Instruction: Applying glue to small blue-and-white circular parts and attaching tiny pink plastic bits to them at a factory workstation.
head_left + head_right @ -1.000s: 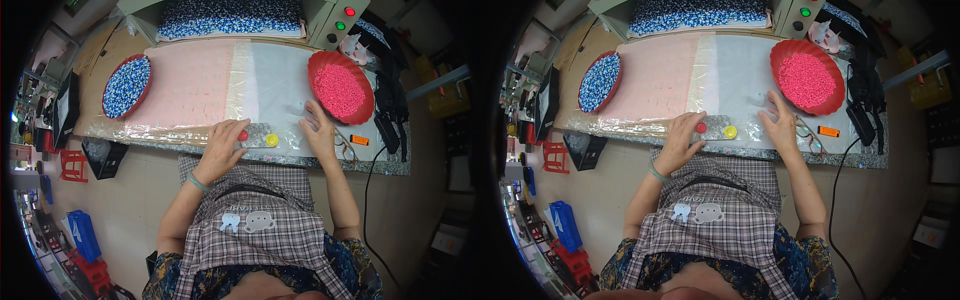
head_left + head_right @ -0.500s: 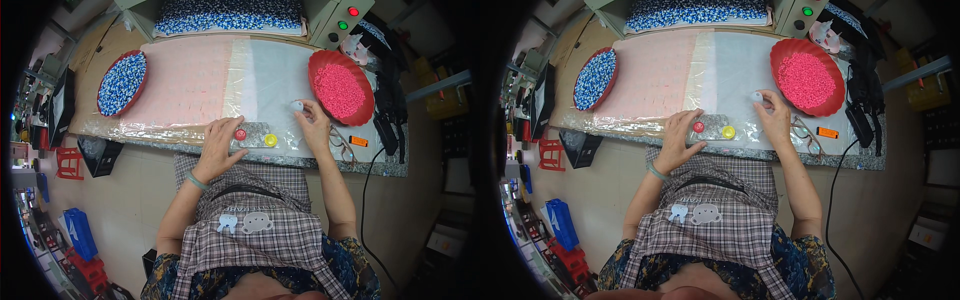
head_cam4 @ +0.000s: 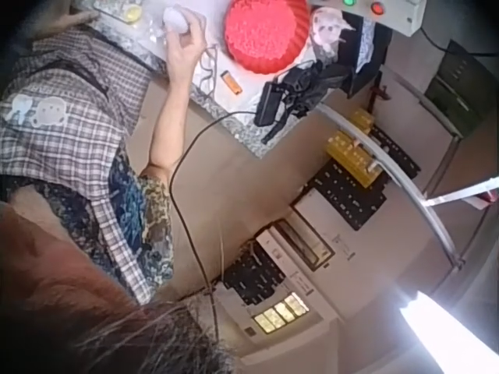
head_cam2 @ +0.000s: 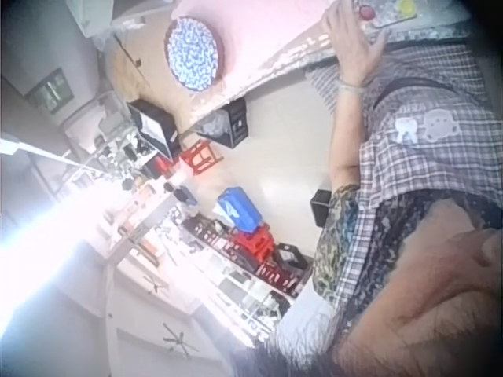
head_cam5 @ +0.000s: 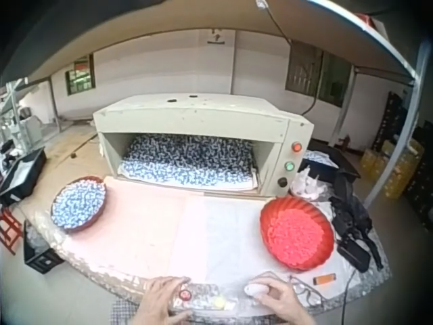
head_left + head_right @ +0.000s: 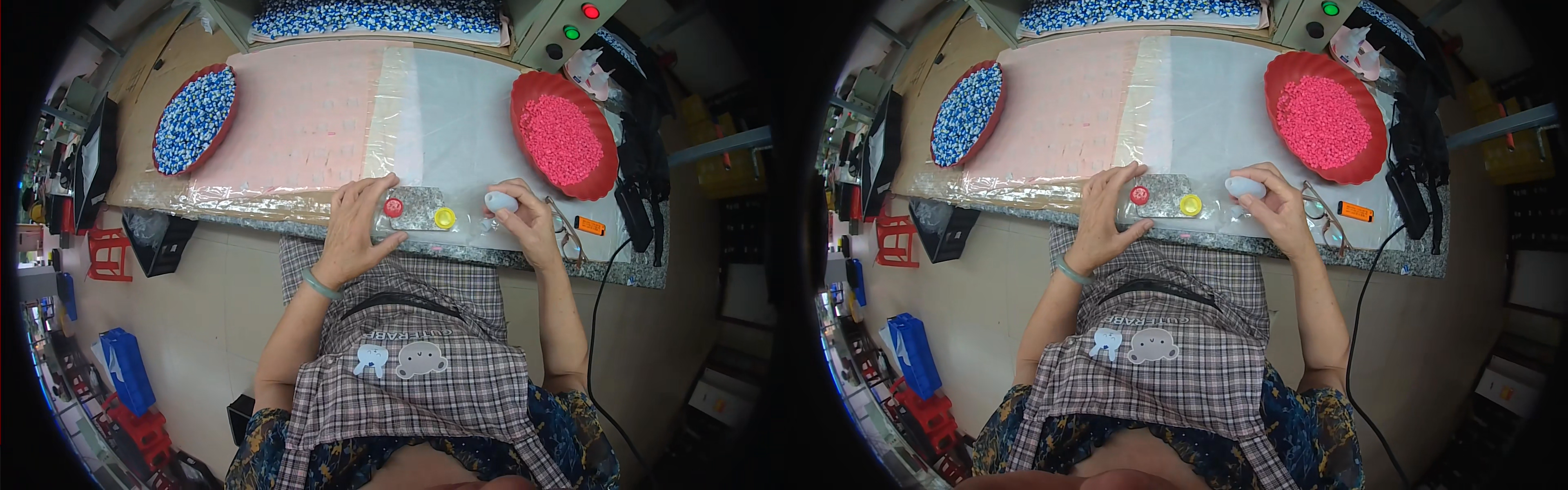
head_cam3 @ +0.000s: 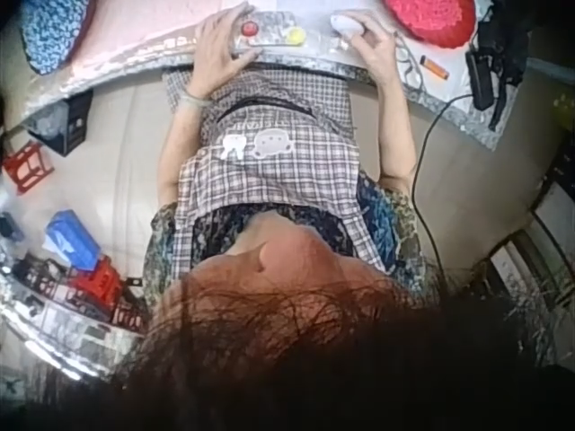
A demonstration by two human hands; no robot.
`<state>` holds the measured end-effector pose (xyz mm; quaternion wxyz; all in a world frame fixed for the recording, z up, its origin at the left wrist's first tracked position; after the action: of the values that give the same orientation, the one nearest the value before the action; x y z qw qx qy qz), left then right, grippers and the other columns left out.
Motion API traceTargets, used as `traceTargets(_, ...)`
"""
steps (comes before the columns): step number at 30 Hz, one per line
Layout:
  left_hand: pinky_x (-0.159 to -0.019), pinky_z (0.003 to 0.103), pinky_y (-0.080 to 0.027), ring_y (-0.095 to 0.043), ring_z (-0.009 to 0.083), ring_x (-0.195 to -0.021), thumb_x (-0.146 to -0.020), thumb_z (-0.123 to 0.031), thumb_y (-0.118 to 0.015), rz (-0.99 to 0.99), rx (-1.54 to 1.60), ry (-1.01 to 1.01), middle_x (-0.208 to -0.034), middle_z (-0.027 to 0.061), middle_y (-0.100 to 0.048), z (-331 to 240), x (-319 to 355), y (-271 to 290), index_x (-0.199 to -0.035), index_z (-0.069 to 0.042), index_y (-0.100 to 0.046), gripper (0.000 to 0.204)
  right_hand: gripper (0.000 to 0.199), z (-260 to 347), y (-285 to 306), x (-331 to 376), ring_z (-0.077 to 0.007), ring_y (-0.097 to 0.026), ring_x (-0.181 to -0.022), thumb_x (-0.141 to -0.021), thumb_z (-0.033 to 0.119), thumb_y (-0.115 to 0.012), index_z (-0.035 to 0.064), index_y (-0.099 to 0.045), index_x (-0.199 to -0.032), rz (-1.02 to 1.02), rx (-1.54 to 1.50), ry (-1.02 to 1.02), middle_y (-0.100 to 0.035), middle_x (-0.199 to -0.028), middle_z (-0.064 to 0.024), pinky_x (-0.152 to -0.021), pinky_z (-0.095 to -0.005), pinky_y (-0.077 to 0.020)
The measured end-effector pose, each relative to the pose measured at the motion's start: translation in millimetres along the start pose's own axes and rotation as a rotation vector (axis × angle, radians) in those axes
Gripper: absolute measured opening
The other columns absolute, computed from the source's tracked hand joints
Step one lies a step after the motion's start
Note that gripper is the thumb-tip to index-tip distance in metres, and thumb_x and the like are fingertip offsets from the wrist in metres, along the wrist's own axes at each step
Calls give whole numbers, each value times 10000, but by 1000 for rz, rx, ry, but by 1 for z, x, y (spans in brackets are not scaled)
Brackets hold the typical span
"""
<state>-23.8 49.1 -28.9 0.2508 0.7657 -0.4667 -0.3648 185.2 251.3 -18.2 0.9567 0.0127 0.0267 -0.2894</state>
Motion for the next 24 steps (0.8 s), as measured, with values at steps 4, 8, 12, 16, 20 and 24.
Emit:
traceTargets(4,-1141,448,-294,-471,291,-1316,-756,-299,-813,-4,-14,-3,-1413,52,-584,0,1,-1,-1491,-77,-408,868,327,-2,1,2,-162,-601,-994,-914,61,-675,-27,-667,-1228,89,73,-2,-551,-1169,-86,-847,-285,-532)
traceTargets(8,-1139,449,-295,-473,290,-1314,-756,-294,-811,-2,-23,4,-1409,47,-590,0,1,-2,-1493,-79,-407,867,358,4,-5,1,-155,-588,-990,-921,79,-686,-6,-663,-1268,181,202,-27,-572,-1157,-77,-788,-264,-527)
traceTargets(12,-1139,452,-294,-476,288,-1310,-757,-291,-809,-18,-6,0,-1409,49,-592,0,1,-1,-1493,-80,-406,865,358,6,-5,-2,-149,-589,-985,-916,76,-693,-1,-668,-1264,221,310,-60,-595,-1135,-75,-786,-268,-514)
traceTargets(16,-1140,453,-294,-481,285,-1308,-763,-296,-802,-14,-24,3,-1409,54,-593,1,2,-2,-1491,-79,-407,856,339,1,-9,-4,-150,-590,-983,-906,63,-701,0,-671,-1238,202,226,-94,-605,-1128,-74,-803,-271,-509)
traceTargets(20,-1140,457,-294,-485,287,-1306,-772,-294,-794,-22,-18,-4,-1406,59,-593,2,2,-2,-1489,-78,-407,843,306,-4,-10,-5,-147,-589,-985,-899,43,-705,1,-667,-1199,197,163,-81,-608,-1132,-68,-803,-277,-507)
traceTargets(24,-1143,461,-295,-487,290,-1305,-773,-278,-794,-26,-9,-2,-1404,62,-593,1,2,-1,-1489,-76,-404,840,299,-5,-9,-7,-141,-584,-989,-902,45,-705,6,-668,-1196,205,176,-88,-607,-1136,-59,-805,-282,-500)
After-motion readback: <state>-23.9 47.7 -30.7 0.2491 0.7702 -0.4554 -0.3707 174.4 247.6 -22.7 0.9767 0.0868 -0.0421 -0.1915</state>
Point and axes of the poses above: each hand's wrist, its own x-axis away from the middle knuckle, its own y-axis out of the back of the hand, z = x × y, the point moved 3 cm from there along -x, towards the middle knuckle
